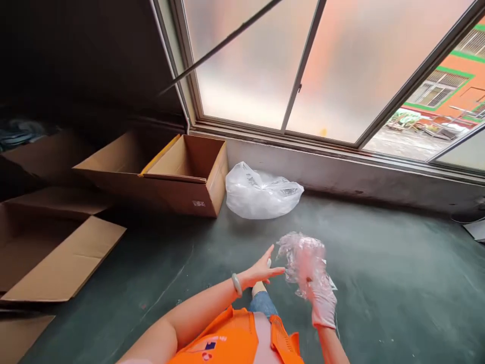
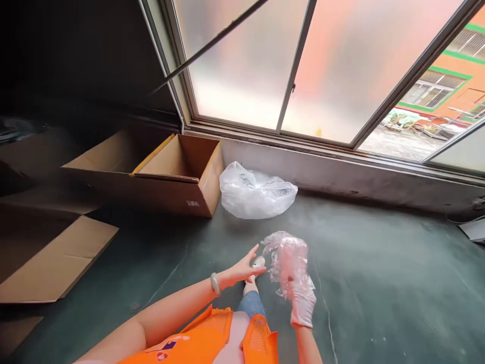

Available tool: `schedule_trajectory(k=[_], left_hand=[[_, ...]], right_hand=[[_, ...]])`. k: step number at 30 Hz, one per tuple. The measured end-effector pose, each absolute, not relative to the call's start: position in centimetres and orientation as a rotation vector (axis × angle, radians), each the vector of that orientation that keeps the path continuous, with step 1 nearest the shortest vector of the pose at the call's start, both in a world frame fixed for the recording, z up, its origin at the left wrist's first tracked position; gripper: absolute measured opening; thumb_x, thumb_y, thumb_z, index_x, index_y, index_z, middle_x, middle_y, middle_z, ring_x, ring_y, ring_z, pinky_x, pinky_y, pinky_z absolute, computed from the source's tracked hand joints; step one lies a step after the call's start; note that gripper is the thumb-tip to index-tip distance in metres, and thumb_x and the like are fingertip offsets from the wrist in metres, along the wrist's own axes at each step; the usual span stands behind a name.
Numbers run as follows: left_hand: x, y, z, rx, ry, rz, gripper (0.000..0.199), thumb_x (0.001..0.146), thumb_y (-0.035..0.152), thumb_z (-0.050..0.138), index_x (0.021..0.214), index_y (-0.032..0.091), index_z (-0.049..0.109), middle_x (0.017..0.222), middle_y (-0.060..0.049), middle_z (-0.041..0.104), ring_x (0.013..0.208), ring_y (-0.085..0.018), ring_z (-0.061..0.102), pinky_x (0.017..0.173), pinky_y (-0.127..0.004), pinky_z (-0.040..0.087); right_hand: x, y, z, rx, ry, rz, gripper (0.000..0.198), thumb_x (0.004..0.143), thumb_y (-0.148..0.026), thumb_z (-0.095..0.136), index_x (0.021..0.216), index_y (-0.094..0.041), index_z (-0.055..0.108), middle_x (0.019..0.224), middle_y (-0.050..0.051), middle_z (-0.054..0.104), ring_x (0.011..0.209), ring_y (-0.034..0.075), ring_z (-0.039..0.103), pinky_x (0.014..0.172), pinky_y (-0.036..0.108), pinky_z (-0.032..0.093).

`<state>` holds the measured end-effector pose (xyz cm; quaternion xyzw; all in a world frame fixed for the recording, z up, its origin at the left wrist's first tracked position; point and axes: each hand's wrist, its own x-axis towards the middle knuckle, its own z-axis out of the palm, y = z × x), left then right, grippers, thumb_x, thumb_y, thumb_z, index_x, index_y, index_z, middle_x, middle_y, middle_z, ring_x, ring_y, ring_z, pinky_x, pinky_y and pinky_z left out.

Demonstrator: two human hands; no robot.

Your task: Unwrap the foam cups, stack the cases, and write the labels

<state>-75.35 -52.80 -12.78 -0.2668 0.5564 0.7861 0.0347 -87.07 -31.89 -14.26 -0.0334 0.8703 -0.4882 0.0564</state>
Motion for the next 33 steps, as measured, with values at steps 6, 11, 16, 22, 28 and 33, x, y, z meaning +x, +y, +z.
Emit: schedule_trajectory(k=[6,11,16,22,28,33], left_hand=[[-90.0,-61.1,-15.2,-1.079,1.795,2.2,0.04,0.086,0.032,0.066,0.118,0.009,0.064,0.112,-0.018,0.069,0.082,-0.019,0.07,0.059,-0.024,0.051],[-102.6,-72.8,-18.4,-1.276,2.159,1.994,0.024,0.09,0.015,0.055,0.111,0.011,0.067,0.109,-0.013,0.071,0.099,-0.019,0.069,0.086,-0.03,0.054],[-114.4,-85.9,-26.1,-1.323,2.402,1.726,0.022,0.092,0.016,0.059,0.113,0.013,0.066,0.12,-0.013,0.067,0.111,-0.022,0.064,0.104,-0.043,0.048],[-126.9,-93.2,-38.4,-1.015,2.51,1.424,0.033,0.094,0.034,0.063,0.122,0.016,0.063,0.132,-0.01,0.061,0.124,-0.028,0.056,0.108,-0.052,0.044],[-133.6,-95.0,-47.1,-0.822,2.366,1.246,0.028,0.099,0.034,0.052,0.113,0.014,0.064,0.102,-0.007,0.068,0.096,-0.02,0.065,0.093,-0.04,0.05],[-134.2,-96.4,-48.4,-0.6,2.288,1.098,0.035,0.093,0.028,0.053,0.127,0.021,0.059,0.115,-0.008,0.067,0.105,-0.021,0.063,0.093,-0.032,0.048]], right_hand=[[-105.4,-40.4,-13.0,0.05,2.553,-1.655,0.072,0.071,-0.052,0.068,0.134,-0.019,0.059,0.14,0.014,0.059,0.123,0.03,0.059,0.097,0.04,0.054],[-117.7,-48.9,-14.4,-0.184,2.676,-1.575,0.068,0.065,-0.062,0.065,0.116,-0.017,0.066,0.131,0.016,0.065,0.122,0.031,0.059,0.111,0.049,0.043],[-124.9,-58.3,-21.0,-0.353,2.481,-1.466,0.067,0.071,-0.059,0.066,0.121,-0.015,0.061,0.128,0.018,0.066,0.115,0.029,0.065,0.107,0.048,0.049],[-131.2,-64.3,-31.5,-0.347,2.338,-1.16,0.049,0.073,-0.038,0.07,0.118,-0.019,0.068,0.125,0.013,0.069,0.116,0.028,0.066,0.105,0.04,0.053],[-136.5,-64.7,-37.2,-0.267,2.188,-0.761,0.054,0.068,-0.026,0.069,0.122,-0.016,0.071,0.121,0.012,0.07,0.112,0.026,0.067,0.102,0.035,0.051],[-139.1,-68.0,-38.4,-0.384,1.987,-0.605,0.051,0.059,-0.02,0.071,0.109,-0.025,0.077,0.112,0.006,0.074,0.103,0.026,0.068,0.096,0.033,0.05]])
